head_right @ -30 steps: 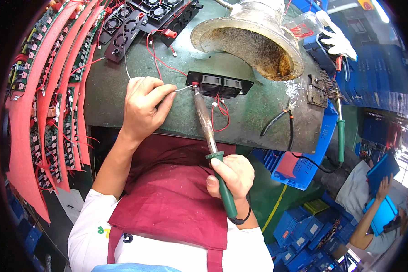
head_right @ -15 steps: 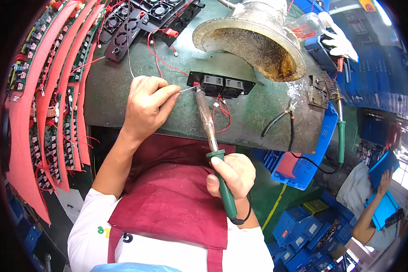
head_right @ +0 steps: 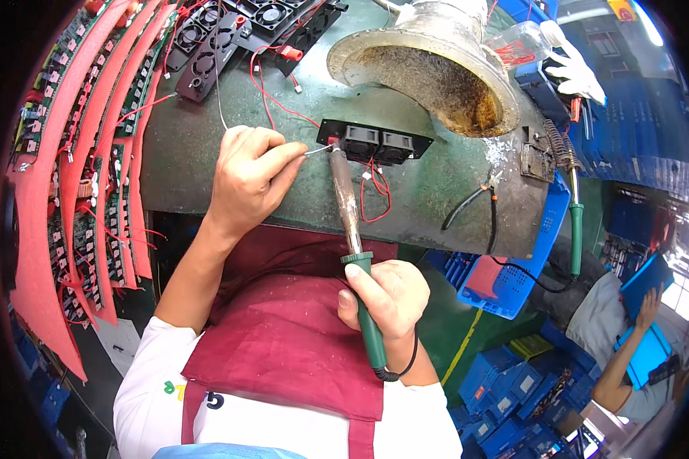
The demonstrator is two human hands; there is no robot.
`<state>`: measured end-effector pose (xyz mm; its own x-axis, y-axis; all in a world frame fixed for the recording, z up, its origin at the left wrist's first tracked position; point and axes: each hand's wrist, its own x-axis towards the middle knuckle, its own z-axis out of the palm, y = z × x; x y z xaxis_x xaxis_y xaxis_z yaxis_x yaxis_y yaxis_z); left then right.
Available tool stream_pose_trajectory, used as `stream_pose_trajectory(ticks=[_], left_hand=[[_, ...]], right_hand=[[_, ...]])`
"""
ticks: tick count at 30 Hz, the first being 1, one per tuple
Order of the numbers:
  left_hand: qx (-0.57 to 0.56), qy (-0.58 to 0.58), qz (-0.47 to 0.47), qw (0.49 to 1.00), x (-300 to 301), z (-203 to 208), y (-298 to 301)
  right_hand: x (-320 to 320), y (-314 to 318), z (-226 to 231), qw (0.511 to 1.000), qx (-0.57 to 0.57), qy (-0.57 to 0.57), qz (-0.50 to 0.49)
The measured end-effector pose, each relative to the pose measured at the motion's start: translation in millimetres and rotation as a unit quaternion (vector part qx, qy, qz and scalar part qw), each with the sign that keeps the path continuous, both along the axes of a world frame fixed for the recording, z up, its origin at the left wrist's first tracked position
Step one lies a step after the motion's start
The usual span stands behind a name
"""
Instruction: Soldering wires onto circuit boards and electronic fans at a workbench.
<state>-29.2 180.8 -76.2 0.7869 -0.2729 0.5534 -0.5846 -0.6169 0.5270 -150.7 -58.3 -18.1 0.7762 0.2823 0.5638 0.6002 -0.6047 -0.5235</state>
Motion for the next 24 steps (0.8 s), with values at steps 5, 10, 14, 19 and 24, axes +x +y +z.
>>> stream_pose_trajectory(ticks=[5,10,14,19,24], left_hand=[[0.002,-0.001,-0.001,1.000,1.2,0.6,-0.1],[-0.001,0.001,0.000,1.000,1.2,0.5,1.6],[-0.007,0.006,0.012,1.000,0.3,3.6,0.3],[-0.015,0.007,0.031,0.999,-2.3,4.2,1.7],[-0.004,0.008,0.027,1.000,-2.7,5.5,1.7]], right_hand=[[-0.9,-0.4,1.8,1.000,-0.014,0.003,-0.003],[0.1,3.0,3.2,1.000,-0.021,0.002,-0.002],[-1.8,1.7,3.2,0.999,-0.033,0.010,-0.002],[-3.3,3.0,5.4,0.999,-0.043,0.014,0.002],[-0.7,3.8,10.8,1.000,-0.018,-0.001,0.002]])
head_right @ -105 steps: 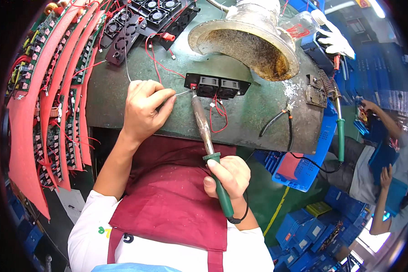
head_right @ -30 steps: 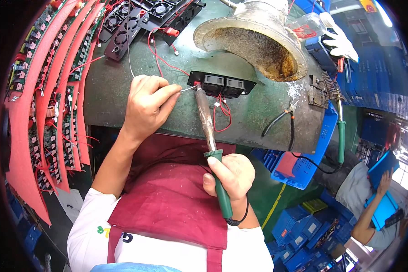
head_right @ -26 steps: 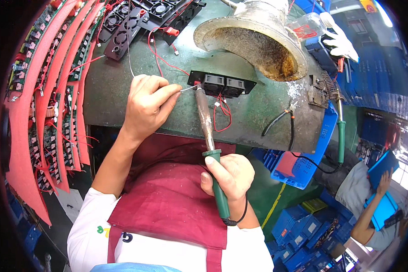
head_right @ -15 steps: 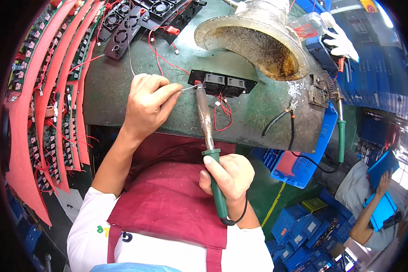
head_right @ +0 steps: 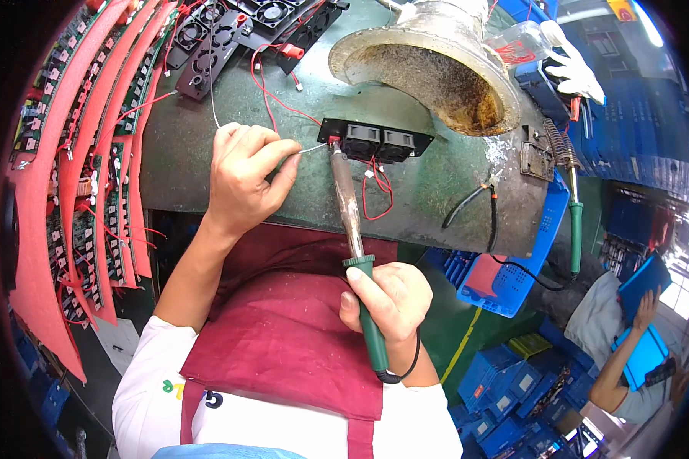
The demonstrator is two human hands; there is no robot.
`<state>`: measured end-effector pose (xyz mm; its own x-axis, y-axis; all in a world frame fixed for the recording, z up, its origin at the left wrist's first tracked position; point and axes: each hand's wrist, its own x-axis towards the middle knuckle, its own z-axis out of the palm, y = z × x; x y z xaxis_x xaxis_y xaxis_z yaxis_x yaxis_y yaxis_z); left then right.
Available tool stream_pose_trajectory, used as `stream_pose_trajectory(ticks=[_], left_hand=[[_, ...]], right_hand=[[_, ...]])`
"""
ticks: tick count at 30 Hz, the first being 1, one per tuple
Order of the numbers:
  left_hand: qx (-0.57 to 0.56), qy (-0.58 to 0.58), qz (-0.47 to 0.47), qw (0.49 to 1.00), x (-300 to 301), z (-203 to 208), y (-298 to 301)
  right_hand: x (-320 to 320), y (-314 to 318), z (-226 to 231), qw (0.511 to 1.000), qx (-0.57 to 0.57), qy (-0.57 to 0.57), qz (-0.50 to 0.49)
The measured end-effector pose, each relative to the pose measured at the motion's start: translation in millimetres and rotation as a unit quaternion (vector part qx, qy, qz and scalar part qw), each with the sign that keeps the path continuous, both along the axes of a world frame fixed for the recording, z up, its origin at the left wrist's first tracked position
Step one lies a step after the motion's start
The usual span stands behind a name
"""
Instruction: Soldering wires onto circuit boards and electronic fans at a workbench.
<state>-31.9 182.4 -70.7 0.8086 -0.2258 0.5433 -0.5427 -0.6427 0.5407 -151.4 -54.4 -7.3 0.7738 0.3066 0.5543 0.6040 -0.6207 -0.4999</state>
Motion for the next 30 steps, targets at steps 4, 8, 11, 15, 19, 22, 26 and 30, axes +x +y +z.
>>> stream_pose_trajectory(ticks=[4,8,11,15,19,22,26,30], left_hand=[[0.006,-0.010,-0.012,1.000,1,-4,-1],[0.012,-0.006,-0.013,1.000,1,-4,-1],[0.016,-0.004,-0.017,1.000,2,-4,-1],[0.018,-0.006,-0.021,1.000,2,-4,-1],[0.018,-0.006,-0.023,1.000,2,-3,-2],[0.020,-0.006,-0.017,1.000,2,-6,-3],[0.017,-0.006,-0.018,1.000,2,-4,-3],[0.021,-0.004,-0.025,0.999,2,-4,-2]], right_hand=[[-6,-6,-2,1.000,0.023,-0.007,0.006],[-6,-7,-5,1.000,0.014,0.000,0.007],[-5,-5,-8,1.000,0.017,0.000,0.008],[-6,-7,-14,1.000,0.011,-0.002,0.002],[-5,-8,-17,1.000,0.005,0.006,-0.002],[-5,-8,-18,1.000,0.004,0.001,0.008],[-5,-7,-15,1.000,-0.008,0.005,0.006],[-6,-7,-16,1.000,-0.018,0.007,0.006]])
